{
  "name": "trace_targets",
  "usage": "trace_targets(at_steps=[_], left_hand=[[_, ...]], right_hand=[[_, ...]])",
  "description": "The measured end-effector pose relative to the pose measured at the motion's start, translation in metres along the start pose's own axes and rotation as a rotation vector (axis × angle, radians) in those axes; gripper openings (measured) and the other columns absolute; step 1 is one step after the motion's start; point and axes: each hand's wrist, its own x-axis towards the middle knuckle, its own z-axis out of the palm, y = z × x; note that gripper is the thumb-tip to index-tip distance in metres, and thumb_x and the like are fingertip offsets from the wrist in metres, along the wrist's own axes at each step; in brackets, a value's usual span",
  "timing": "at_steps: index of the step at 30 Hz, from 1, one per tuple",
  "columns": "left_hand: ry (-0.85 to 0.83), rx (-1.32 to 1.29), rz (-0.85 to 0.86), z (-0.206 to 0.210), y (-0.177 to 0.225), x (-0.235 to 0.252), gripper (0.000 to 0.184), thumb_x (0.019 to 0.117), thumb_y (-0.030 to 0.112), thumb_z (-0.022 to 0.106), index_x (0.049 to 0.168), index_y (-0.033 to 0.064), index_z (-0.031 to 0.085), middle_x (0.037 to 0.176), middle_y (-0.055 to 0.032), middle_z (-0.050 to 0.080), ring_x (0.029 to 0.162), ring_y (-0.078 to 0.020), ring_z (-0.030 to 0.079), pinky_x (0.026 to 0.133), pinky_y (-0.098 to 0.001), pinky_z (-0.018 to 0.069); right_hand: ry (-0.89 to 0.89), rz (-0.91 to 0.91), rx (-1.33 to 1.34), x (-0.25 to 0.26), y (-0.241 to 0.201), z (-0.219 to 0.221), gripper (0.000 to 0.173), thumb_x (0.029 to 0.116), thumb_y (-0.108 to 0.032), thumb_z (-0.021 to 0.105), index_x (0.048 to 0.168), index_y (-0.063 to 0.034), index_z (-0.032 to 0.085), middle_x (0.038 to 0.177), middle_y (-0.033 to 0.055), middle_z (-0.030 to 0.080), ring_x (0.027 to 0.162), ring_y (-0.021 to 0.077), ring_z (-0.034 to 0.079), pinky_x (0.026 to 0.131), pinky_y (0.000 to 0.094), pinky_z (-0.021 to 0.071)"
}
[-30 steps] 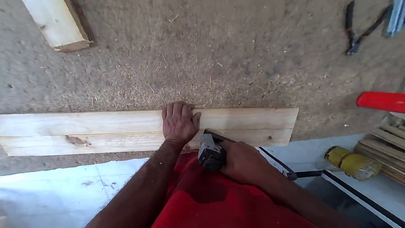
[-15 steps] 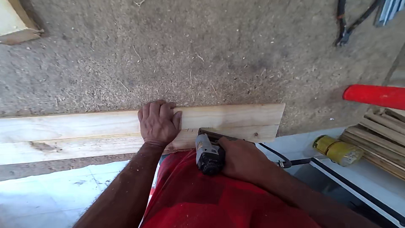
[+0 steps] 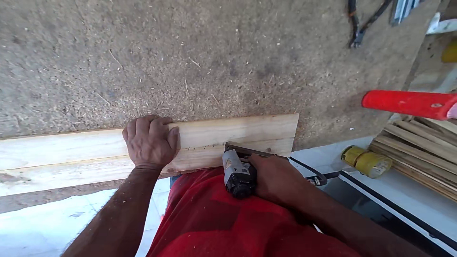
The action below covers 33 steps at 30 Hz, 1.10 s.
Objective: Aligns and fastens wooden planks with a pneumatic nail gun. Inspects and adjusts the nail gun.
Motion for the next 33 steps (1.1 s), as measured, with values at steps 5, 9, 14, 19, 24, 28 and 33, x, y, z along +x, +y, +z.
trace_targets(at_steps=[5,9,14,19,24,28,33], left_hand=[[-0.007,-0.023,-0.01,0.0,0.0,-0.001,0.054,0.099,0.057,0.038,0.114,0.0154,0.069,0.121,-0.0173,0.065,0.116,-0.0397,0.058,0.096,-0.0578,0.0418],[-0.006,-0.023,-0.017,0.0,0.001,-0.001,0.056,0.0987,0.059,0.038,0.115,0.0151,0.069,0.122,-0.0185,0.064,0.117,-0.0403,0.058,0.098,-0.0578,0.0408],[0.0,-0.015,-0.032,-0.002,0.004,-0.001,0.061,0.0985,0.061,0.035,0.114,0.0122,0.069,0.122,-0.0211,0.064,0.118,-0.0424,0.057,0.098,-0.0593,0.0401],[-0.011,-0.029,-0.045,0.002,0.001,-0.003,0.063,0.0977,0.062,0.033,0.117,0.012,0.067,0.124,-0.0217,0.063,0.119,-0.0434,0.057,0.098,-0.0609,0.0411],[-0.026,-0.017,-0.058,0.008,-0.004,-0.005,0.066,0.0979,0.064,0.032,0.118,0.0116,0.066,0.124,-0.0216,0.064,0.119,-0.043,0.058,0.099,-0.0616,0.0417],[-0.017,-0.007,-0.061,0.017,-0.013,-0.008,0.068,0.0975,0.066,0.03,0.119,0.0139,0.068,0.121,-0.0191,0.065,0.116,-0.0405,0.059,0.097,-0.0603,0.0427],[-0.055,-0.015,-0.071,0.017,-0.017,-0.009,0.067,0.0978,0.066,0.03,0.121,0.0149,0.068,0.122,-0.02,0.065,0.116,-0.0408,0.06,0.097,-0.0612,0.0439]], right_hand=[[-0.006,0.028,0.03,-0.005,0.025,0.003,0.046,0.0803,-0.053,0.071,0.115,-0.0244,0.061,0.08,-0.0016,0.066,0.075,0.0205,0.068,0.062,0.0473,0.055],[-0.007,0.046,0.026,-0.009,0.045,0.007,0.051,0.0796,-0.053,0.071,0.122,-0.0252,0.062,0.082,-0.0017,0.068,0.076,0.0201,0.069,0.064,0.0473,0.0563],[-0.009,0.052,0.056,-0.014,0.066,0.004,0.047,0.0811,-0.048,0.072,0.12,-0.024,0.061,0.081,-0.0019,0.067,0.076,0.0194,0.069,0.064,0.0466,0.0561],[0.016,0.046,0.058,-0.018,0.089,0.006,0.049,0.0806,-0.05,0.073,0.122,-0.0254,0.062,0.083,-0.0028,0.068,0.078,0.0183,0.069,0.066,0.046,0.0571],[0.043,0.054,0.046,-0.023,0.112,0.009,0.044,0.0816,-0.051,0.075,0.115,-0.0239,0.064,0.082,-0.0031,0.067,0.078,0.0174,0.069,0.066,0.0443,0.0568],[0.06,0.056,0.048,-0.028,0.13,0.009,0.042,0.0814,-0.051,0.075,0.112,-0.0249,0.064,0.083,-0.0041,0.067,0.077,0.016,0.068,0.066,0.0436,0.0568],[0.082,0.063,0.051,-0.033,0.149,0.009,0.042,0.0819,-0.051,0.076,0.113,-0.0243,0.065,0.08,-0.0036,0.067,0.074,0.0165,0.068,0.064,0.0447,0.0567]])
